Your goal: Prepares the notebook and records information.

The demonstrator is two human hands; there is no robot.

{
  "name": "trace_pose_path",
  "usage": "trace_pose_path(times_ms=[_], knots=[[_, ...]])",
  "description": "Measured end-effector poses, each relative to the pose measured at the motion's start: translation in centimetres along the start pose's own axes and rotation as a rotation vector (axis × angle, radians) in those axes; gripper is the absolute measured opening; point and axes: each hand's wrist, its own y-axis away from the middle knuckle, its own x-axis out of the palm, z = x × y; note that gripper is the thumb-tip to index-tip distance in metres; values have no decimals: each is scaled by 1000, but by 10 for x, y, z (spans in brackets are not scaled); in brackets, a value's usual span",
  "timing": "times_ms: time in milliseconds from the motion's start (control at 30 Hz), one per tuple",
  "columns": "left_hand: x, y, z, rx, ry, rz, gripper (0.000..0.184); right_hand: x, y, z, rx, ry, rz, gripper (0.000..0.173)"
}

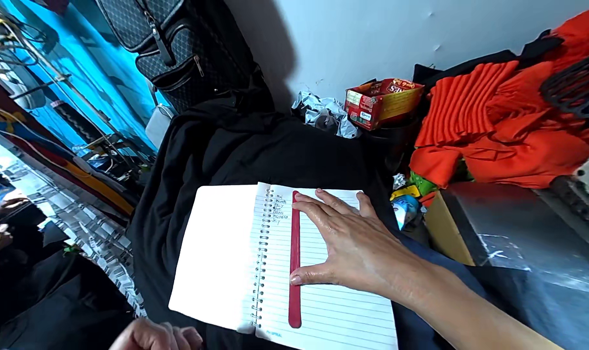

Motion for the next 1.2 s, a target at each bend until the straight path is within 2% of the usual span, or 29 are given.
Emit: trace_pose_path(times_ms=[100, 167, 267, 433, 533, 667, 767, 967, 1200], knots=[[27, -33, -14, 63, -42, -51, 48, 1, 0, -2, -18, -15, -25, 108], [45, -56, -5, 159, -125, -91, 43, 1, 0, -2, -25, -5, -25, 105], [57, -84, 14, 258, -165, -39, 31, 1, -1, -2, -27, 17, -10, 105], [68, -106, 26, 237, -187, -11, 9, -2, 0, 0, -8, 9, 22, 105], [74, -121, 34, 258, -226, 25, 8, 2, 1, -2, -31, 20, -16, 105], [92, -142, 37, 289, -295, 37, 3, -2, 2, 1, 2, 35, 52, 109], [96, -152, 42, 319, -390, 51, 1, -4, 2, 2, 10, 42, 69, 106], [90, -151, 49, 370, -411, -13, 9, -4, 2, 1, -1, 43, 64, 105], [87, -152, 44, 362, -489, 46, 14, -3, 0, 0, -2, 33, 63, 107]])
